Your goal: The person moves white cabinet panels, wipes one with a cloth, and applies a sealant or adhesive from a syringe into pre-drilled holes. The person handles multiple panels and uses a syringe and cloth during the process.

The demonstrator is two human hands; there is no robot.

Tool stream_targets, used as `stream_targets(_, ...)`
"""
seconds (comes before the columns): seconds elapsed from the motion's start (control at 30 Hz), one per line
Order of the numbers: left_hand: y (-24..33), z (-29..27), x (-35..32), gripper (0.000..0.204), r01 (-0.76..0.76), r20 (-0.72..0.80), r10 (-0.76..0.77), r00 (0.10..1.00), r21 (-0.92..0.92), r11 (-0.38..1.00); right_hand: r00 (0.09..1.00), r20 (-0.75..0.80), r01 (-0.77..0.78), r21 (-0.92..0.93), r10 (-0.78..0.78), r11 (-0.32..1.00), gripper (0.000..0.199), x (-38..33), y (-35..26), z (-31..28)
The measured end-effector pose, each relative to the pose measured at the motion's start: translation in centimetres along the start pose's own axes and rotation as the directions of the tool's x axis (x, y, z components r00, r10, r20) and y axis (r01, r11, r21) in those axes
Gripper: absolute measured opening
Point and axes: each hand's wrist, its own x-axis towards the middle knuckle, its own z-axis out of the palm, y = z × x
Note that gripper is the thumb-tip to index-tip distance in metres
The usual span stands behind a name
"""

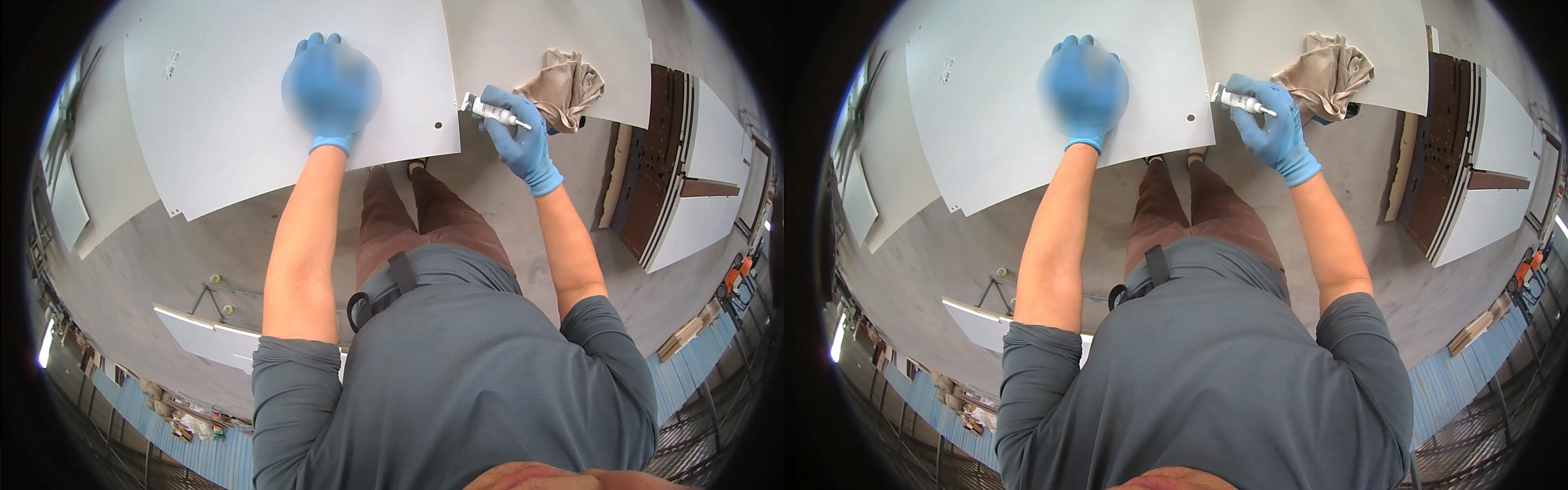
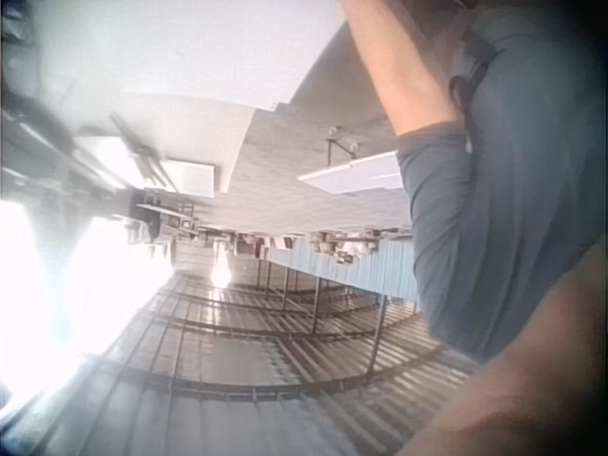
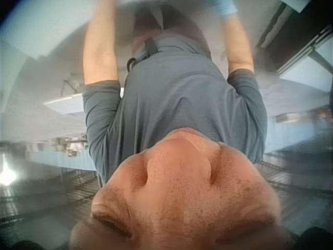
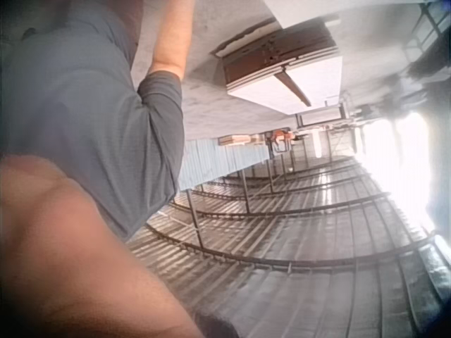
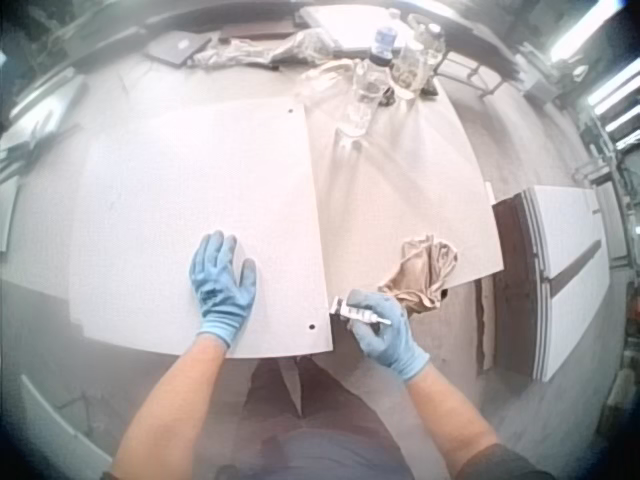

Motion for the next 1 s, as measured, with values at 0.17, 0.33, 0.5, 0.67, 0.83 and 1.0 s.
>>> stream_targets(0.17,-0.1,1.5,-0.8,0.044,-0.014,-0.312,-0.042,0.949,-0.175,0.984,0.996,0.091,0.003,-0.002,-0.003,1.0,0.016,0.8,-0.7,-0.2)
stream_targets(0.33,-0.6,2.8,-1.5,0.049,0.035,-0.217,-0.094,0.972,-0.263,0.964,0.995,0.096,0.007,-0.042,-0.003,0.999,0.013,1.3,-0.9,-0.1)
stream_targets(0.5,-0.7,3.0,-1.6,0.049,0.028,-0.231,-0.09,0.969,-0.259,0.966,0.997,0.061,0.058,-0.234,-0.045,0.971,0.021,1.1,-0.6,0.4)
stream_targets(0.67,-0.6,2.7,-1.4,0.049,0.031,-0.229,-0.092,0.969,-0.255,0.966,0.963,-0.04,0.229,-0.393,-0.265,0.891,0.018,1.0,-0.3,1.8)
stream_targets(0.83,-0.5,2.5,-1.3,0.048,0.008,-0.273,-0.07,0.959,-0.22,0.975,0.93,0.025,0.335,-0.469,-0.367,0.817,0.019,1.4,-0.3,2.4)
stream_targets(1.0,-0.6,2.7,-1.3,0.049,0.011,-0.25,-0.079,0.965,-0.262,0.965,0.943,0.081,0.318,-0.502,-0.323,0.804,0.022,1.5,-0.5,2.3)
